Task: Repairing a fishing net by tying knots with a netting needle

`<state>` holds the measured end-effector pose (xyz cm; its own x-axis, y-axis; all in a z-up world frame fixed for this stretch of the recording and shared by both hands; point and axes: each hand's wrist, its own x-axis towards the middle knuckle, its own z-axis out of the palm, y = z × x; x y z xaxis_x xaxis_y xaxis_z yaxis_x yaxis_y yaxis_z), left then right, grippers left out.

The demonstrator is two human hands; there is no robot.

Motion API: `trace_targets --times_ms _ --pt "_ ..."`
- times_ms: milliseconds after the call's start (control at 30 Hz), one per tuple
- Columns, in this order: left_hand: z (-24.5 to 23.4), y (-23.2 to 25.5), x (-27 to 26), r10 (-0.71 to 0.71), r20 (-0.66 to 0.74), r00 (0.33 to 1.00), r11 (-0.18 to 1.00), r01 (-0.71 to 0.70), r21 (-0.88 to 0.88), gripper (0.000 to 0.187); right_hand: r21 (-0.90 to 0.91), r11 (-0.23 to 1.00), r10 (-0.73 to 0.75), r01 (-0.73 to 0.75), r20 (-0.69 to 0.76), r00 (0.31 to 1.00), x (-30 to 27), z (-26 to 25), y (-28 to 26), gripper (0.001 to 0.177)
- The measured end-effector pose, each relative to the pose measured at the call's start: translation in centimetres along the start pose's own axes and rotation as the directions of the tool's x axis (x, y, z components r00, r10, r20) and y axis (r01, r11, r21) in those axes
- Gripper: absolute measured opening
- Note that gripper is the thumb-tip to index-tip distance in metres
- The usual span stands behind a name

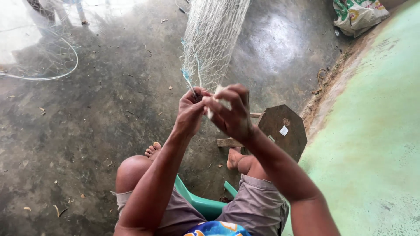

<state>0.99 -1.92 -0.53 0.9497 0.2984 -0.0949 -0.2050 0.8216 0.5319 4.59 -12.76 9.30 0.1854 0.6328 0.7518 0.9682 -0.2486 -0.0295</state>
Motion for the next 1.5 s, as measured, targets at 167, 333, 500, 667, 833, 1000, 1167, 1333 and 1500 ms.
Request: trace_targets --times_ms 167,333,500,667,833,1000,1167,1333,1500 --pt "-0.5 0.1 0.3 -0.034 0.034 0.999 0.999 0.034 0.009 0.028 0.233 0.969 0.126 -0.086 -0.160 0.979 -3.3 -2.9 -5.5 0.024" --pt "-0.6 -0.1 -0.2 -0.088 0.044 0.995 0.995 0.086 0.049 0.030 0.302 0.929 0.273 -0.211 -0.179 0.945 -4.5 -3.6 -8.7 0.030" --pt "0.2 0.7 -0.5 -0.122 0.021 0.992 0.991 0.121 0.060 0.031 0.463 0.868 0.294 -0.182 -0.182 0.938 -7.1 -3.4 -11.3 0.025" --pt "-0.2 1.0 -0.5 -0.123 0.025 0.992 0.987 0.120 0.108 0.031 0.686 0.691 0.558 -0.230 -0.302 0.773 -10.1 -5.7 -11.6 0.036" --pt "-0.2 1.2 -0.5 -0.089 0.039 0.995 0.980 0.081 0.183 0.032 0.947 0.202 0.975 -0.250 -0.171 0.141 -8.2 -5.8 -9.6 0.034" --pt "-1.0 0.4 -0.4 -0.092 0.088 0.992 0.983 0.077 0.164 0.031 0.722 -0.449 0.867 -0.526 0.494 -0.062 -7.8 -2.8 -9.8 0.024" --pt "-1.2 0.5 -0.4 -0.087 0.078 0.993 0.986 0.074 0.150 0.031 0.506 0.015 0.885 -0.862 0.394 0.247 -10.2 -1.1 -13.0 0.022" --pt "-1.3 1.1 -0.3 -0.086 0.058 0.995 0.986 0.076 0.151 0.031 0.467 0.263 0.808 -0.844 0.372 0.457 -8.0 -2.2 -14.3 0.019" --pt "-1.4 1.3 -0.4 -0.097 0.045 0.994 0.986 0.090 0.143 0.030 0.369 0.245 0.918 -0.897 0.210 0.337 -12.8 -1.7 -13.9 0.020"
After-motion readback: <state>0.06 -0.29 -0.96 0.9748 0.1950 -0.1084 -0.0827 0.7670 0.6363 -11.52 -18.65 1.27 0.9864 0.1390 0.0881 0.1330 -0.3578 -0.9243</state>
